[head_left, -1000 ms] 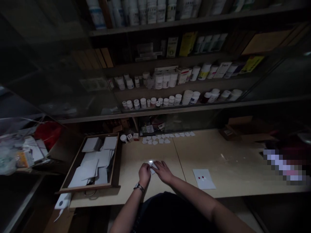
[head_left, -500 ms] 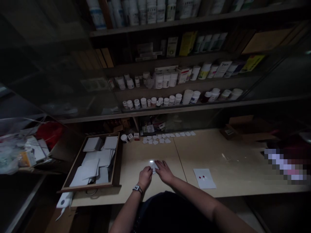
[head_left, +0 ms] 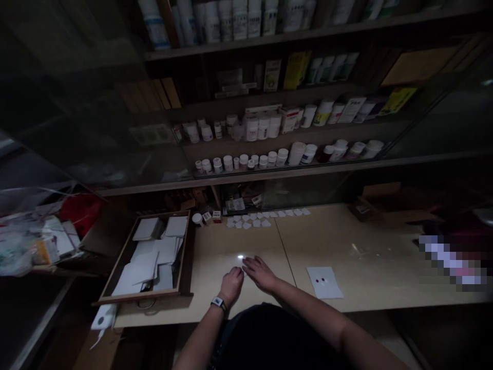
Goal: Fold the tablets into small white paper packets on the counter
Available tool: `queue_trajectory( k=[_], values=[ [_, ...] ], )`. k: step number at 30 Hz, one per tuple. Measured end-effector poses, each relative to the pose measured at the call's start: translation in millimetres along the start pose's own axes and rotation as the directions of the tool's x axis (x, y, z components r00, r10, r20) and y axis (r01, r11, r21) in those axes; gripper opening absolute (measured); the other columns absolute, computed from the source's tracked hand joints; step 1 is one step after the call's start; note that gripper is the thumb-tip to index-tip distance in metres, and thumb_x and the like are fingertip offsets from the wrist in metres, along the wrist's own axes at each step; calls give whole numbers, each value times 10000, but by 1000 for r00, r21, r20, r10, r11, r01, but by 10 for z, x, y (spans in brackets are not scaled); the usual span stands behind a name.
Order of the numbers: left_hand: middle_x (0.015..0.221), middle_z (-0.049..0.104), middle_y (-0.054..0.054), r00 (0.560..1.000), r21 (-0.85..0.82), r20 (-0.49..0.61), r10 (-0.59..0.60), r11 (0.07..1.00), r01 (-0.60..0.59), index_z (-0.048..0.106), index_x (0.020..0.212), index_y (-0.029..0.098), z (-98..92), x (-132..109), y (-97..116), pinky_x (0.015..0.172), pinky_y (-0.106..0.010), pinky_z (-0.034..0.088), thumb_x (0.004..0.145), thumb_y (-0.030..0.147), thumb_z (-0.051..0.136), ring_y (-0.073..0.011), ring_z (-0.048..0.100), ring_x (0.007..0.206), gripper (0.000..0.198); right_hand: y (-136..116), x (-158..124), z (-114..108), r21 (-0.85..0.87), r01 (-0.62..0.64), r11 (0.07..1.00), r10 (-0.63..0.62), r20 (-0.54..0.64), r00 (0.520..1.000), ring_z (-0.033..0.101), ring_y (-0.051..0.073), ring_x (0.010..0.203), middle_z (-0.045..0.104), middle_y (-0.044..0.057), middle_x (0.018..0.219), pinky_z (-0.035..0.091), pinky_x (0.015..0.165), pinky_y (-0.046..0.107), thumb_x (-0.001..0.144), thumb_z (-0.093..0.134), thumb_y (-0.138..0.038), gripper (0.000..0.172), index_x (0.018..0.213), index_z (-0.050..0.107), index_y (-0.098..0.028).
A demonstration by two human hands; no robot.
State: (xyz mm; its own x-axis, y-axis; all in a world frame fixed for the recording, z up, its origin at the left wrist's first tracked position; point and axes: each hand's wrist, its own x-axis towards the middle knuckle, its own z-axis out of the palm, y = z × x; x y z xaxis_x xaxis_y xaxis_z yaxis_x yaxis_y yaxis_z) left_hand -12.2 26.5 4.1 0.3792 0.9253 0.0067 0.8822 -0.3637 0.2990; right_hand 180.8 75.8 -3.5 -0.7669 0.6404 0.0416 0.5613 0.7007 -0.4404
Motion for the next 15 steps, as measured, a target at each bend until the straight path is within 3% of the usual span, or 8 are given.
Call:
queue_trajectory(
  k=[8,15],
  values=[
    [1191,625,-127,998,-16,-34,47,999,-47,620,1097,157,21,7,-4,900,-332,513,906,82,409,-217,582,1119,294,26,-83,-8,-42,61,997,-58,60,996,314,234,1399,414,115,1488,168,1137,553,961,402,-247,509,1467,355,-258],
    [1117,664,-132,999,7,-3,53,999,-53,640,1053,147,20,7,17,907,-343,522,889,70,430,-228,614,1090,278,41,-104,-39,-36,77,996,-74,69,995,309,254,1400,417,123,1484,170,1131,572,958,415,-259,484,1443,403,-264]
  ],
)
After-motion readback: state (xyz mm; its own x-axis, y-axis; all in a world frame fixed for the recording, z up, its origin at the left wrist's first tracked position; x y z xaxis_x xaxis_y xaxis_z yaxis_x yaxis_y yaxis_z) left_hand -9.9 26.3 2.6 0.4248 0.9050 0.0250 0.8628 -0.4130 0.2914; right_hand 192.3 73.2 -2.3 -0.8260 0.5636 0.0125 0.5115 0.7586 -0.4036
